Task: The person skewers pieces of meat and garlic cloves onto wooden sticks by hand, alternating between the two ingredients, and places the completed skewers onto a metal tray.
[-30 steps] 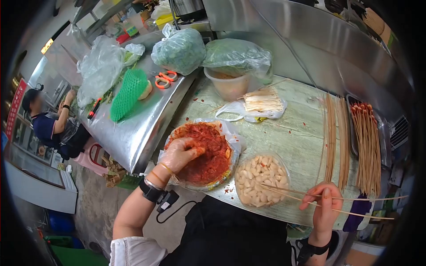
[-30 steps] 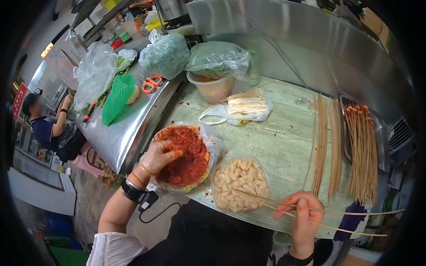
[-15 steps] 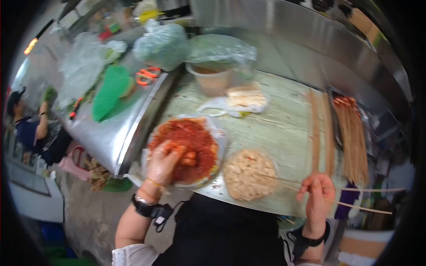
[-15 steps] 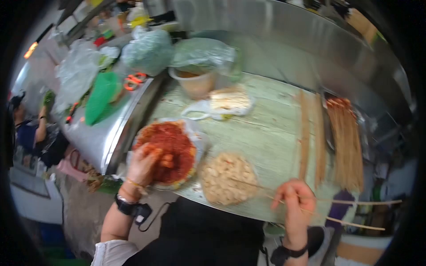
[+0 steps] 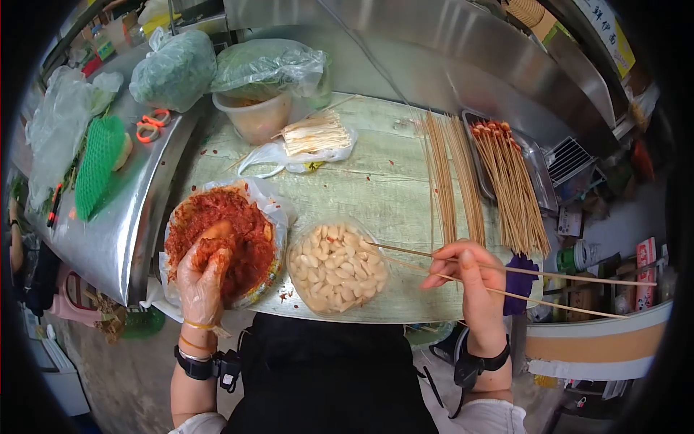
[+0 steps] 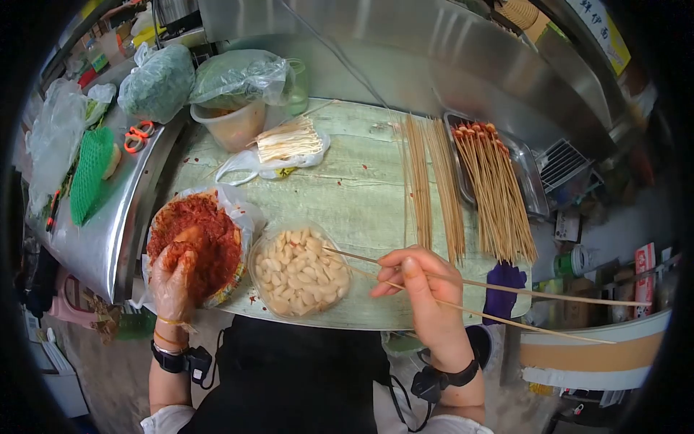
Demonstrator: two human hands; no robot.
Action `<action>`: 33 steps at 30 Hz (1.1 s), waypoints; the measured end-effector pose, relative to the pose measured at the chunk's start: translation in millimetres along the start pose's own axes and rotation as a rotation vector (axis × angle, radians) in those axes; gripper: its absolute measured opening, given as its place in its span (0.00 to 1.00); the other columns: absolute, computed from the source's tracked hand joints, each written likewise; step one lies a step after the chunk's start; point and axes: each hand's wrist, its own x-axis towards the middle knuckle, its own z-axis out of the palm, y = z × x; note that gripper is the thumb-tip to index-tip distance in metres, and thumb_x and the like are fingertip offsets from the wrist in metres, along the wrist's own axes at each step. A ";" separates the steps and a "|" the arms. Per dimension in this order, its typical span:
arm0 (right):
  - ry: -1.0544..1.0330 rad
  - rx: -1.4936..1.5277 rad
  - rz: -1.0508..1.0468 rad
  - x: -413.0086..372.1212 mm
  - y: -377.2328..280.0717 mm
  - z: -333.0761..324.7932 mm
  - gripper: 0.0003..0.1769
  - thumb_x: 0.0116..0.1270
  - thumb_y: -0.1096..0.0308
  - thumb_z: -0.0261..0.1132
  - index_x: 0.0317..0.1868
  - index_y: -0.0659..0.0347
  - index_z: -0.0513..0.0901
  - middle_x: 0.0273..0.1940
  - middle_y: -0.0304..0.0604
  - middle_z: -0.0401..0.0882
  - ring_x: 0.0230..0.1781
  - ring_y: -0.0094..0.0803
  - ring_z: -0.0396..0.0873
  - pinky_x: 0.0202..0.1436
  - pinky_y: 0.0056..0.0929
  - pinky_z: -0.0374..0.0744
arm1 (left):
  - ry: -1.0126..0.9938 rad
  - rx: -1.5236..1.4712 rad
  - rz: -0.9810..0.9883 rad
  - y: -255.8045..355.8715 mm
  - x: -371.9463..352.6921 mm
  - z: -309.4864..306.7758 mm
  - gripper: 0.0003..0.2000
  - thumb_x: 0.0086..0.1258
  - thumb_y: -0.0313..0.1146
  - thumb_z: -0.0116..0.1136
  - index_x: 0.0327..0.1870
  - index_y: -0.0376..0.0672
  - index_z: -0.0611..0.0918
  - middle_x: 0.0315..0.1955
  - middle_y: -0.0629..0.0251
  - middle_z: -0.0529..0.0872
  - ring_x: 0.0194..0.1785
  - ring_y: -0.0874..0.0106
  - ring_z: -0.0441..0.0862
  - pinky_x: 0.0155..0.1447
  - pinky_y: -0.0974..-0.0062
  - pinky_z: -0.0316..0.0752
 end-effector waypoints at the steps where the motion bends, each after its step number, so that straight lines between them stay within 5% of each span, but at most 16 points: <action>1: 0.018 0.010 -0.009 -1.7 -2.1 -1.9 0.14 0.73 0.66 0.51 0.38 0.70 0.78 0.31 0.43 0.77 0.27 0.29 0.80 0.33 0.22 0.77 | -0.005 -0.021 0.027 0.6 -0.1 2.8 0.12 0.66 0.21 0.52 0.50 0.32 0.79 0.42 0.62 0.83 0.46 0.76 0.79 0.51 0.80 0.75; 5: -0.010 -0.102 -0.066 -8.8 -10.6 -25.6 0.15 0.73 0.66 0.51 0.37 0.70 0.78 0.28 0.42 0.77 0.25 0.27 0.79 0.32 0.22 0.76 | -0.066 0.212 0.125 -3.1 3.5 -7.7 0.11 0.67 0.21 0.52 0.49 0.31 0.80 0.41 0.61 0.84 0.45 0.75 0.80 0.51 0.79 0.75; 8: -0.048 -0.056 0.077 -10.8 -20.2 -37.1 0.16 0.73 0.65 0.50 0.37 0.70 0.79 0.29 0.42 0.77 0.24 0.26 0.78 0.31 0.21 0.75 | 0.067 0.115 0.027 -12.3 -2.5 -5.3 0.11 0.65 0.24 0.57 0.48 0.32 0.79 0.42 0.63 0.83 0.45 0.76 0.79 0.52 0.78 0.74; 15: -0.066 -0.113 0.221 -1.3 -15.6 -24.8 0.17 0.74 0.63 0.51 0.40 0.70 0.79 0.29 0.42 0.78 0.28 0.26 0.80 0.35 0.21 0.77 | 0.021 0.082 0.051 -2.6 -7.3 4.3 0.07 0.68 0.26 0.56 0.44 0.35 0.80 0.38 0.68 0.83 0.39 0.81 0.78 0.46 0.83 0.74; 21: -0.076 0.071 0.122 -4.6 -9.0 -31.3 0.16 0.73 0.63 0.52 0.38 0.69 0.80 0.29 0.40 0.76 0.26 0.27 0.79 0.33 0.20 0.77 | 0.078 0.021 -0.027 -12.6 -8.5 -1.3 0.06 0.68 0.27 0.56 0.40 0.35 0.80 0.36 0.69 0.83 0.37 0.82 0.77 0.41 0.84 0.73; 28: -0.173 -0.058 0.104 2.6 7.9 -15.4 0.16 0.73 0.65 0.52 0.34 0.70 0.79 0.31 0.43 0.74 0.26 0.28 0.79 0.32 0.21 0.78 | 0.002 0.010 -0.052 0.9 -11.6 13.6 0.07 0.68 0.28 0.56 0.42 0.34 0.81 0.36 0.67 0.83 0.36 0.80 0.78 0.41 0.83 0.74; 33: -0.027 0.002 0.068 2.6 2.0 -8.9 0.22 0.74 0.60 0.50 0.30 0.70 0.76 0.31 0.46 0.74 0.23 0.33 0.80 0.28 0.24 0.78 | -0.033 0.023 -0.125 -3.8 -13.8 11.2 0.08 0.69 0.31 0.55 0.42 0.35 0.81 0.36 0.66 0.84 0.35 0.78 0.80 0.40 0.80 0.76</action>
